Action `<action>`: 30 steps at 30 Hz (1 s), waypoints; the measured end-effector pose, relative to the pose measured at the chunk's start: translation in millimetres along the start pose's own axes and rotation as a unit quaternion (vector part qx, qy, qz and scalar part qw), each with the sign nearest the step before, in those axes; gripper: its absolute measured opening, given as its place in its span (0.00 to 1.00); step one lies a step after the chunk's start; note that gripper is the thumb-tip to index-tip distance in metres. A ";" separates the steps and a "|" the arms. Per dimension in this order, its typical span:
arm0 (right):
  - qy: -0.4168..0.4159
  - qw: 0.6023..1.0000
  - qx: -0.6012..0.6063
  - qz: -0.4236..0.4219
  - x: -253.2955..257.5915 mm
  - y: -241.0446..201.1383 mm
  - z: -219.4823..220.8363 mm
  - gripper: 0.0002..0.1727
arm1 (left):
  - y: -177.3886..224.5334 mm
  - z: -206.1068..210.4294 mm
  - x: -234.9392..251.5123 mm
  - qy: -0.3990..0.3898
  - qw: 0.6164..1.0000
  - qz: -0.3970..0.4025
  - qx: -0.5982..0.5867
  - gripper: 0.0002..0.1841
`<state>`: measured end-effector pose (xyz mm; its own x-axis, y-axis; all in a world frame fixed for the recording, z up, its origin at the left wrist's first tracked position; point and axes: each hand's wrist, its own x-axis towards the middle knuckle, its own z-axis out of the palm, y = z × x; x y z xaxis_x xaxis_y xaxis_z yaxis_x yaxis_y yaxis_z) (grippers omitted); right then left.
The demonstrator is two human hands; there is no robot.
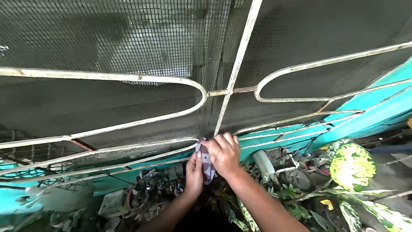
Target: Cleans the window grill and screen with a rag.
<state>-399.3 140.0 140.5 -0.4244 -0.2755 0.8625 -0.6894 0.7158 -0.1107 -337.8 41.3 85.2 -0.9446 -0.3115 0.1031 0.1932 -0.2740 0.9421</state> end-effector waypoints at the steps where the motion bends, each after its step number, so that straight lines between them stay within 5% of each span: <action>1: -0.005 1.000 0.004 -0.004 3.5 -2.0 2.5 0.08 | -0.3 -6.0 1.4 0.002 1.000 0.011 0.013 0.17; 10: -0.091 0.991 -0.065 0.072 -32.4 27.8 -28.3 0.10 | -0.8 -8.2 -5.0 -0.198 0.960 -0.071 0.183 0.16; 18: 0.040 0.995 -0.041 0.081 -8.8 36.7 -23.1 0.10 | 24.1 -0.4 14.1 -0.214 0.930 0.078 0.289 0.20; 23: -0.089 0.991 0.021 0.099 -36.2 39.5 -26.9 0.10 | 28.7 -20.0 11.0 -0.275 0.887 0.054 0.367 0.19; 26: -0.148 0.972 0.141 0.113 -57.7 30.8 -36.5 0.09 | 22.2 -44.5 -12.2 -0.259 0.910 0.085 0.311 0.15; 30: -0.116 0.934 0.309 0.139 -64.6 3.3 -34.1 0.07 | 31.7 -69.3 -36.6 -0.266 0.957 -0.019 0.113 0.18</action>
<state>-354.1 182.1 101.3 -0.7043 -0.3166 0.6354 -0.7098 0.2941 -0.6401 -278.7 -19.0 89.2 -0.9629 0.2179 0.1593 0.1513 -0.0532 0.9871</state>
